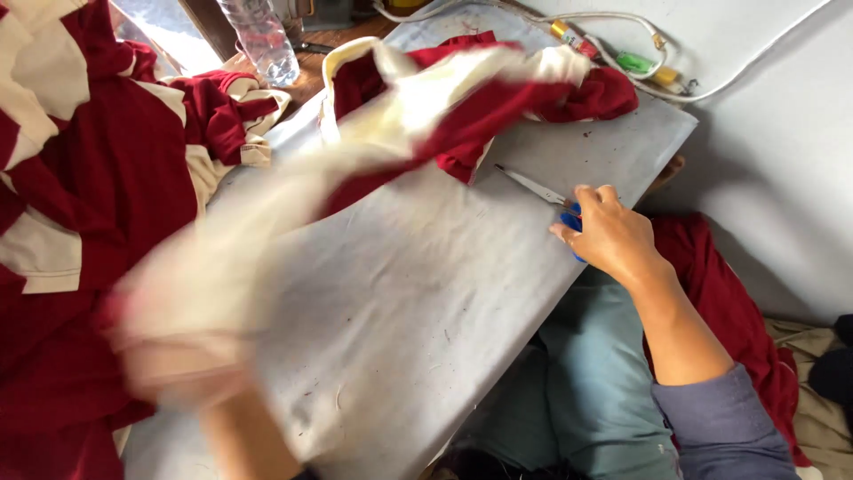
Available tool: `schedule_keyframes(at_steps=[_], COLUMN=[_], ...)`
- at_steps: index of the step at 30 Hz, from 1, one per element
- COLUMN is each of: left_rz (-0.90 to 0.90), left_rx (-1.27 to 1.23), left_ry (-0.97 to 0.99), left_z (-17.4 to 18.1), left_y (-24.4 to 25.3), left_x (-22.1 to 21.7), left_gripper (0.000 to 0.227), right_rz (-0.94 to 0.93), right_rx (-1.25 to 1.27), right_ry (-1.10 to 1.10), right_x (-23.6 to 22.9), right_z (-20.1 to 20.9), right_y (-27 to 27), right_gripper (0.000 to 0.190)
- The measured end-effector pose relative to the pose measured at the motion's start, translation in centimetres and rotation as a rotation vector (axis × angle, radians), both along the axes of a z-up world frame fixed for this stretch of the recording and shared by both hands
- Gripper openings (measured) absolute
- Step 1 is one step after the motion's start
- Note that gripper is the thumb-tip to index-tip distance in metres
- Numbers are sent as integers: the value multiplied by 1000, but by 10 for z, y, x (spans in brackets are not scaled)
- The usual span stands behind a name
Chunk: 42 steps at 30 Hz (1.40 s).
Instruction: The person uses scissors to trim a red and white garment on a table, then switches to a seam ripper to remove threads and a label from the same garment. The person continues to trim and remove threads from the garment's edges.
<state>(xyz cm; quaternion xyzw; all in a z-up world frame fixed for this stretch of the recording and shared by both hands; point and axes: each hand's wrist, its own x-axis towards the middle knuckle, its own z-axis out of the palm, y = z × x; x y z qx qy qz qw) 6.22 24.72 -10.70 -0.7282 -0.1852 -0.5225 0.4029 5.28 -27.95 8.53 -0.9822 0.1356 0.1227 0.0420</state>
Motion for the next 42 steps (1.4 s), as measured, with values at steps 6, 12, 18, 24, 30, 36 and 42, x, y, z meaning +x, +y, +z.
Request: schedule_keyframes(at_steps=[6, 12, 18, 24, 30, 36, 42], left_rz=[-1841, -1180, -1206, -1178, -1182, -1198, -1245], left_rx=[-1346, -1459, -945, -1022, -1020, -1025, -1191], left_ry=[-397, 288, 1139, 1339, 1336, 1381, 1434], left_z=[134, 124, 134, 144, 145, 143, 149], left_y=[-24, -179, -202, -196, -194, -187, -176], left_x=[-38, -22, -24, -25, -23, -22, -21], left_gripper=[34, 57, 62, 69, 74, 78, 83], right_rz=[35, -64, -314, -411, -390, 35, 85], right_rx=[34, 160, 225, -138, -188, 212, 106], right_ry=[43, 64, 0, 57, 22, -216, -208], right_x=[4, -9, -12, 39, 115, 155, 159], right_z=[-2, 7, 7, 10, -6, 11, 12], right_y=[-4, -16, -68, -110, -107, -45, -62], right_gripper=[36, 32, 31, 44, 47, 38, 39])
